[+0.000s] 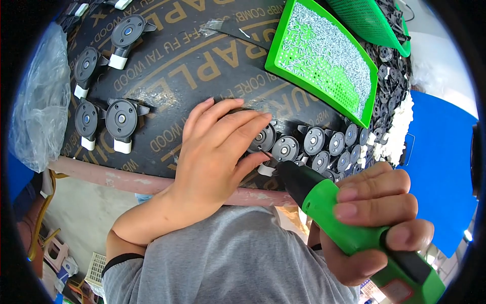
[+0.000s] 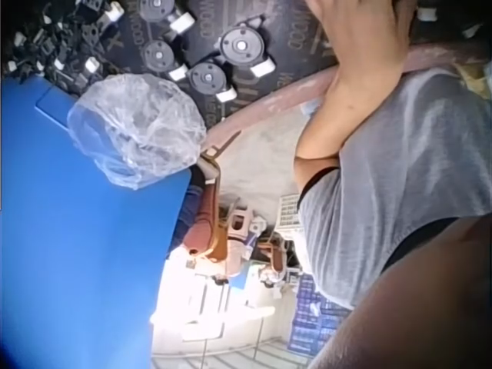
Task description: Assemble small electronic motors using an electric screwdriver at an industrial workbench.
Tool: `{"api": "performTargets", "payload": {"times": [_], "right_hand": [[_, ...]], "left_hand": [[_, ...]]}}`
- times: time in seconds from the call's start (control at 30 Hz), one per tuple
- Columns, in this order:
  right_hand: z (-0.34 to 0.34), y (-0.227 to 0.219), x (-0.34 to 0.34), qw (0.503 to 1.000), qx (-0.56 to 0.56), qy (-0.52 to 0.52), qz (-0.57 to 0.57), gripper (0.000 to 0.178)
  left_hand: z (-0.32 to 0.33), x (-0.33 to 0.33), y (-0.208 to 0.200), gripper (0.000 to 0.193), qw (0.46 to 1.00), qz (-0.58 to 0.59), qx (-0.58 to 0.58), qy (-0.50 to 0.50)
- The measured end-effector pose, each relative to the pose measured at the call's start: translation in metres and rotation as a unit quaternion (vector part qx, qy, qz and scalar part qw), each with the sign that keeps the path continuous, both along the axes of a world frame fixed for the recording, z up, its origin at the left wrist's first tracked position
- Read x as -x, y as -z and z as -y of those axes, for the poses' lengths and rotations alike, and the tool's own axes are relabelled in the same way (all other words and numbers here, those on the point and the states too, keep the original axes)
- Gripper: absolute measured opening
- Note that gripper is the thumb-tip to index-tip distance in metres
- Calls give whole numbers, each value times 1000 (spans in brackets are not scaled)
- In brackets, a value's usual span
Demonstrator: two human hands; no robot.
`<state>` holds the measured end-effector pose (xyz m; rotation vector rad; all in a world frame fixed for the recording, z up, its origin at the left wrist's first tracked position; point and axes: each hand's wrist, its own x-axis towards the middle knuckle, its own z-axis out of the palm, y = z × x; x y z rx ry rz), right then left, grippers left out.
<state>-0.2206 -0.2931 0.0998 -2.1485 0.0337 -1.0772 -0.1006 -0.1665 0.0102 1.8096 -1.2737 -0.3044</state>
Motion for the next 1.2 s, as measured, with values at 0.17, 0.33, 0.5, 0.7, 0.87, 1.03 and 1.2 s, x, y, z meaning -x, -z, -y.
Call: {"api": "performTargets", "payload": {"times": [0.17, 0.33, 0.5, 0.7, 0.87, 1.03, 1.2], "right_hand": [[4, -3, -6, 999, -19, -37, -23, 33], [4, -6, -10, 998, -35, -36, -44, 35], [6, -24, -6, 998, -44, -27, 23, 32], [72, -39, 11, 962, 8, 261, 80, 30], [125, -24, 18, 947, 28, 293, 126, 24], [140, -41, 29, 939, 31, 313, 139, 26], [129, -37, 25, 940, 16, 328, 95, 17]], "left_hand": [[-1, 0, -2, 55, 1000, -5, -15, 6], [-2, -1, -6, 56, 999, -24, -29, 16], [0, -3, -5, 55, 999, -23, -33, 24], [2, -2, -5, 60, 999, -18, -27, 12], [-2, -11, -18, 70, 999, 16, -12, 26], [30, -35, -87, 81, 947, 87, -128, 281], [137, -53, -51, 78, 900, 168, -52, 400]]}}
